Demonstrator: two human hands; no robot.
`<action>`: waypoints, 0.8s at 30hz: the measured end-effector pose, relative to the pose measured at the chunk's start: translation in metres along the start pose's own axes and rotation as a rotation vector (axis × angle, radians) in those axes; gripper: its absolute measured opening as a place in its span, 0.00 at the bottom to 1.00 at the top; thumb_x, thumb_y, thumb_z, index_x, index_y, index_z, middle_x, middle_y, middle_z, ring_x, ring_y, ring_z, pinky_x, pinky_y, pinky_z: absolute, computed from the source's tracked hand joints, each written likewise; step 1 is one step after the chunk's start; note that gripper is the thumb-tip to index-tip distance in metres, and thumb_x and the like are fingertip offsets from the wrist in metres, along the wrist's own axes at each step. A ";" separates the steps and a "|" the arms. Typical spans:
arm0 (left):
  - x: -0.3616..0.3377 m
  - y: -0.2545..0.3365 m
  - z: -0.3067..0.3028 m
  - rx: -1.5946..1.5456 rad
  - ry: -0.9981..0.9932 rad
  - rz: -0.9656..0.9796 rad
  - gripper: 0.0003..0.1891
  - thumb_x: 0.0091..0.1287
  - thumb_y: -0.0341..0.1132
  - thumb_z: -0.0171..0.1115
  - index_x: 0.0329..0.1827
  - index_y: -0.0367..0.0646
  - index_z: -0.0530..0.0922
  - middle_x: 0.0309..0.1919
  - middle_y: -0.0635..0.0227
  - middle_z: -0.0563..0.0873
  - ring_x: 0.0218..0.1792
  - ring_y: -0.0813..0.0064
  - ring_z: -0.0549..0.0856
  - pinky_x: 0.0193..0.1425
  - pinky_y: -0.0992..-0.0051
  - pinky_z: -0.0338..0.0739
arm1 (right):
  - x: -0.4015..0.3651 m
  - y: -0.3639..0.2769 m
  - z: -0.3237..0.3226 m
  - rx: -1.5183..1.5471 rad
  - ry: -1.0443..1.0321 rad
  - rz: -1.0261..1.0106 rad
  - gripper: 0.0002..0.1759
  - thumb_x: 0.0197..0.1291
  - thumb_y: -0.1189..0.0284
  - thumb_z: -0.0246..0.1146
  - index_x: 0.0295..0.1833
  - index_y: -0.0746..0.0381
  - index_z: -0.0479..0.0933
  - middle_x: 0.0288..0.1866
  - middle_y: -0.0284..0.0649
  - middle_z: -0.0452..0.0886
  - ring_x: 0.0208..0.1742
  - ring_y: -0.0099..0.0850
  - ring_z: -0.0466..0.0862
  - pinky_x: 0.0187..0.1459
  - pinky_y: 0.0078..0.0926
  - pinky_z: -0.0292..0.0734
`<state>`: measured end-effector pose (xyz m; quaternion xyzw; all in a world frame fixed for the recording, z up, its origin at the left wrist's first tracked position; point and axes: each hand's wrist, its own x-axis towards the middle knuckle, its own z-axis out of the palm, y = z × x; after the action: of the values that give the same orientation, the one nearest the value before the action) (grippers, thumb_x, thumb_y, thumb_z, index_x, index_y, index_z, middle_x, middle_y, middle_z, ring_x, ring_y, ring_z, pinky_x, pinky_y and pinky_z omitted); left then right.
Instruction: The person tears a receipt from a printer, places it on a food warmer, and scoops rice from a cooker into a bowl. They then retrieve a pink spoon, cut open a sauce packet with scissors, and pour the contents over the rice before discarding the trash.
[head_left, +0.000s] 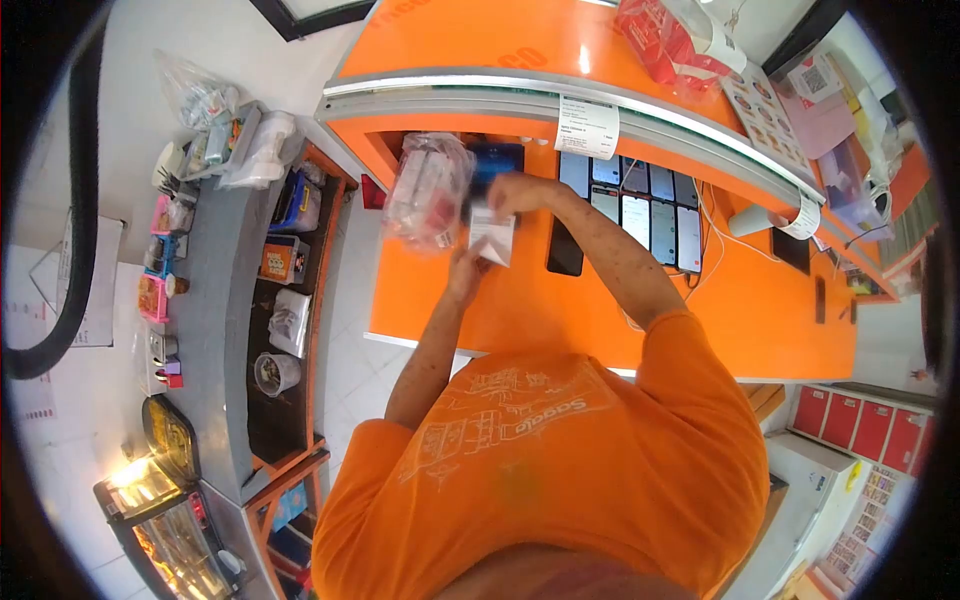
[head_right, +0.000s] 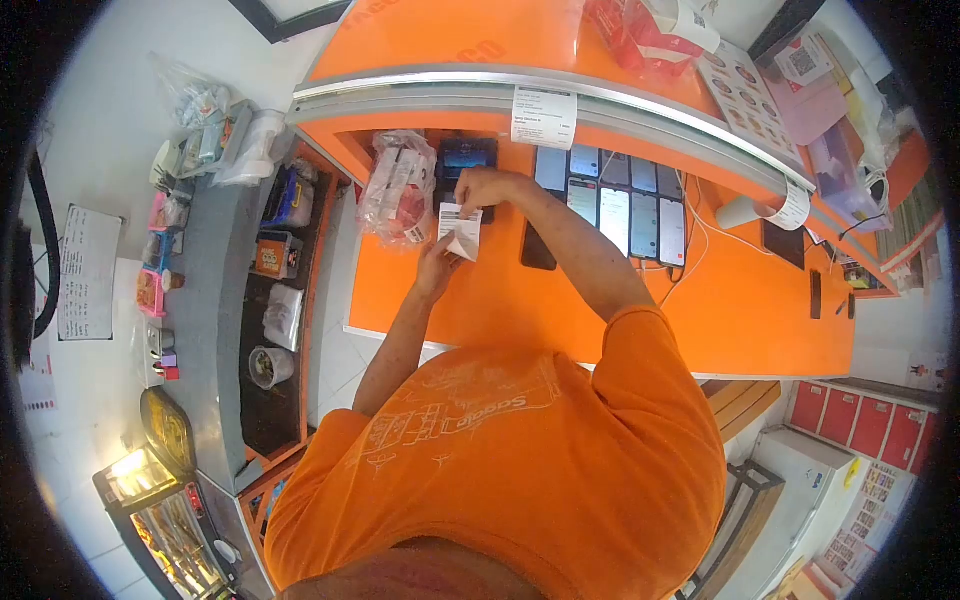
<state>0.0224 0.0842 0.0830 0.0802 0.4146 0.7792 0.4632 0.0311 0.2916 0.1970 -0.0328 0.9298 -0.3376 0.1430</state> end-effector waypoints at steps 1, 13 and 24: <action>-0.002 0.000 -0.001 -0.010 0.069 -0.015 0.17 0.67 0.36 0.56 0.56 0.36 0.76 0.48 0.66 0.83 0.50 0.72 0.82 0.54 0.72 0.75 | 0.002 -0.006 -0.006 0.030 -0.071 0.051 0.16 0.45 0.65 0.71 0.39 0.64 0.84 0.34 0.45 0.85 0.37 0.39 0.84 0.41 0.33 0.76; -0.010 -0.023 -0.014 0.611 -0.016 0.187 0.14 0.68 0.33 0.58 0.49 0.33 0.80 0.42 0.64 0.86 0.42 0.77 0.83 0.49 0.77 0.75 | 0.031 0.042 -0.007 -0.339 0.632 0.212 0.21 0.50 0.64 0.70 0.51 0.57 0.78 0.55 0.43 0.78 0.59 0.42 0.75 0.63 0.41 0.66; -0.002 -0.032 -0.023 0.713 -0.009 0.132 0.12 0.66 0.33 0.60 0.48 0.34 0.81 0.40 0.60 0.87 0.41 0.72 0.84 0.47 0.75 0.77 | 0.048 0.069 -0.010 -0.127 0.523 0.243 0.19 0.48 0.65 0.71 0.47 0.57 0.78 0.49 0.41 0.81 0.55 0.40 0.78 0.57 0.38 0.70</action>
<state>0.0330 0.0763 0.0458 0.2667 0.6522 0.6135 0.3566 -0.0153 0.3435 0.1489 0.1578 0.9516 -0.2559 -0.0642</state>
